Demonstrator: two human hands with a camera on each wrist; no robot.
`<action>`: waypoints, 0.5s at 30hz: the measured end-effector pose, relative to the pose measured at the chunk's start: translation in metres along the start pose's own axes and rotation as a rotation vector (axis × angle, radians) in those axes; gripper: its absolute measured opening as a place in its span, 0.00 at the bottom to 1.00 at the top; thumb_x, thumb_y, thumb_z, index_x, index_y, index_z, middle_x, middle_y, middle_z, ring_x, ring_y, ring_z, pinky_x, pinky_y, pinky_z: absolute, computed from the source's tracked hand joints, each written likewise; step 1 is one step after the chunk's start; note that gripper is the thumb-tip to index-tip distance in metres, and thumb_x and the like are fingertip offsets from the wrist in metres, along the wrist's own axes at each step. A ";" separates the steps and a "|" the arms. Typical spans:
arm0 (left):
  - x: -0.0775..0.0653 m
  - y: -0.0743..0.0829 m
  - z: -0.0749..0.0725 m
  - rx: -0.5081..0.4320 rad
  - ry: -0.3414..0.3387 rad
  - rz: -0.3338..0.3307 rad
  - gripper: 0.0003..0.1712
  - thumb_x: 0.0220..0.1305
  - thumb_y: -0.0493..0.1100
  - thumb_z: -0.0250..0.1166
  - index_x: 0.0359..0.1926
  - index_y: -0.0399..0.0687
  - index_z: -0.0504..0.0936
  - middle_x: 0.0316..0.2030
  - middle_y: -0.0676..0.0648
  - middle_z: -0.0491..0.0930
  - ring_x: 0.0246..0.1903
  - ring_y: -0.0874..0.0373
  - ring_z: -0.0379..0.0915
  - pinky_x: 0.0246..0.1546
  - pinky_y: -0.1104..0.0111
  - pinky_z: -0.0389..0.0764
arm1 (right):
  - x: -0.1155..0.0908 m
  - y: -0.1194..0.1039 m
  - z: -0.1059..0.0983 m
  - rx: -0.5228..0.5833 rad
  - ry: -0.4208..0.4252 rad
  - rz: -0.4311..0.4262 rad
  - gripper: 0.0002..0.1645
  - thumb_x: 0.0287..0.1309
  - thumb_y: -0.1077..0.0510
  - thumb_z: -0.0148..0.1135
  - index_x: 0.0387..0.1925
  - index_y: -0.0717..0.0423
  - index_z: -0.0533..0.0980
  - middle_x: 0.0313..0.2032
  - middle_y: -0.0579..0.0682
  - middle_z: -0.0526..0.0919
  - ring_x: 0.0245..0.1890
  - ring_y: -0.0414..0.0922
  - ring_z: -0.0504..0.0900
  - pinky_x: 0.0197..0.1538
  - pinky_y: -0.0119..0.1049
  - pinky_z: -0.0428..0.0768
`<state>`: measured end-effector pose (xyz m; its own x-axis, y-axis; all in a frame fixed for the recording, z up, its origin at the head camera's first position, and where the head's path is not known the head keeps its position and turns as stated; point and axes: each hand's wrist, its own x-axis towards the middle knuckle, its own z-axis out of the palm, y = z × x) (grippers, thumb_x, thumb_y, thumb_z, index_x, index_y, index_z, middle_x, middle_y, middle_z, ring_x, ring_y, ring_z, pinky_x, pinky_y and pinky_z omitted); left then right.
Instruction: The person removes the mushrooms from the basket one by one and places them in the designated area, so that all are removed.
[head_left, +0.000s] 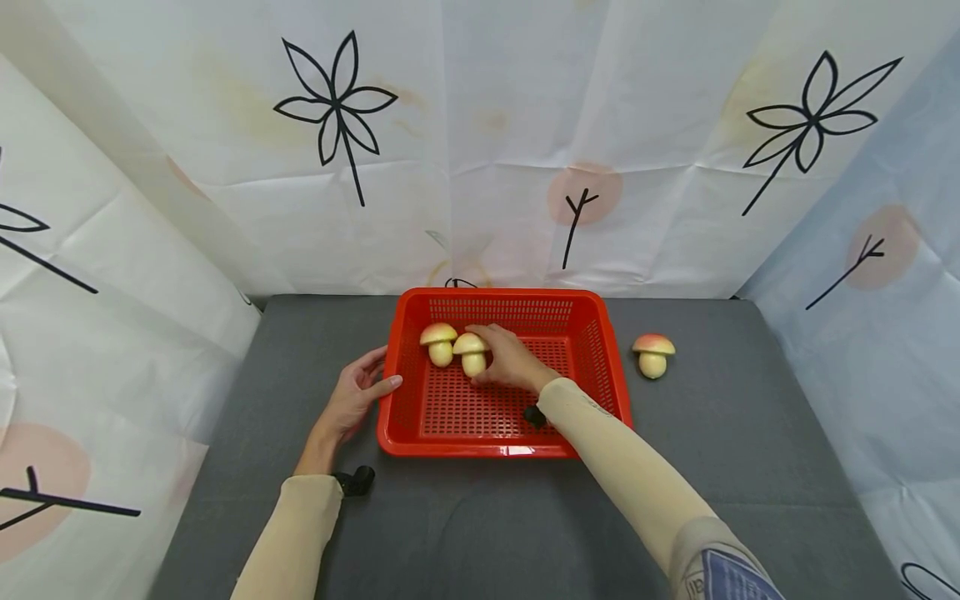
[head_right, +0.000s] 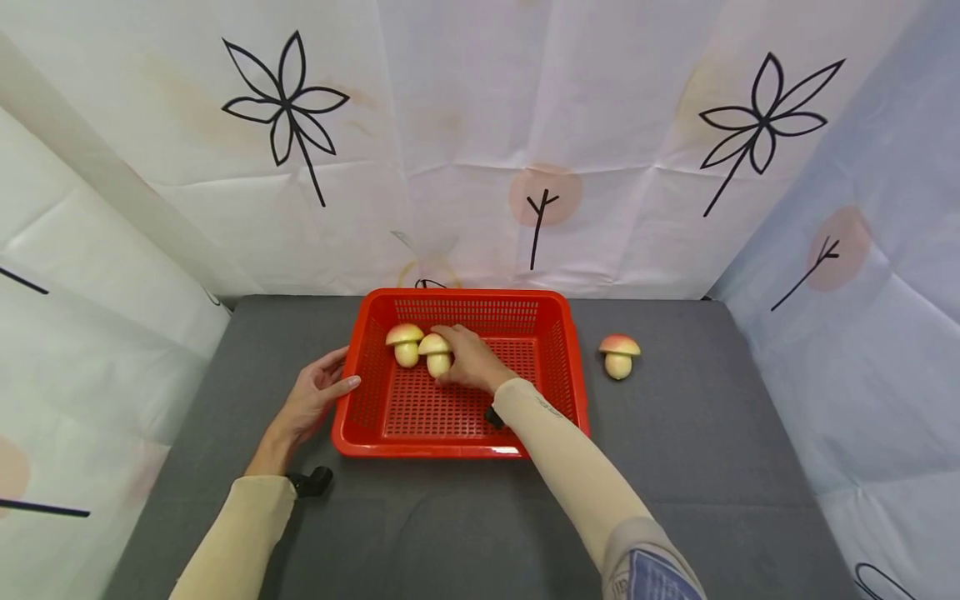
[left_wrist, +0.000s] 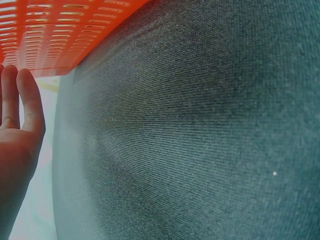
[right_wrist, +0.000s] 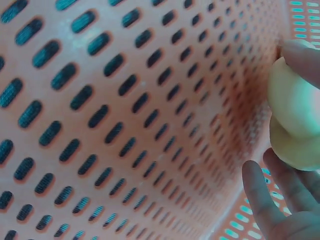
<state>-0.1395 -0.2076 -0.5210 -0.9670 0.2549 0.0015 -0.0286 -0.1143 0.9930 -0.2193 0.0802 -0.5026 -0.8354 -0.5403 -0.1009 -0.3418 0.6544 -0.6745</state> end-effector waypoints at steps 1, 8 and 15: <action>0.000 0.000 0.000 0.001 0.000 -0.001 0.37 0.69 0.28 0.61 0.75 0.32 0.58 0.68 0.31 0.65 0.59 0.59 0.72 0.54 0.68 0.81 | -0.001 -0.001 -0.001 0.006 0.003 -0.003 0.53 0.47 0.59 0.82 0.73 0.56 0.66 0.62 0.57 0.74 0.61 0.54 0.73 0.62 0.51 0.75; -0.001 0.001 0.001 0.008 -0.001 -0.005 0.37 0.69 0.28 0.61 0.75 0.31 0.58 0.69 0.28 0.63 0.59 0.58 0.72 0.54 0.69 0.81 | -0.004 -0.008 -0.010 0.018 0.044 -0.044 0.41 0.52 0.61 0.79 0.67 0.61 0.73 0.63 0.59 0.75 0.62 0.56 0.75 0.63 0.51 0.76; -0.001 0.000 0.001 0.013 -0.006 0.007 0.37 0.69 0.30 0.62 0.75 0.31 0.58 0.69 0.29 0.64 0.60 0.56 0.71 0.54 0.68 0.81 | -0.007 -0.009 -0.010 0.035 -0.010 -0.017 0.48 0.49 0.57 0.82 0.71 0.57 0.69 0.67 0.56 0.72 0.68 0.55 0.69 0.67 0.52 0.72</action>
<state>-0.1385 -0.2072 -0.5205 -0.9656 0.2598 0.0094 -0.0182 -0.1035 0.9945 -0.2151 0.0835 -0.4889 -0.8250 -0.5568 -0.0966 -0.3407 0.6265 -0.7010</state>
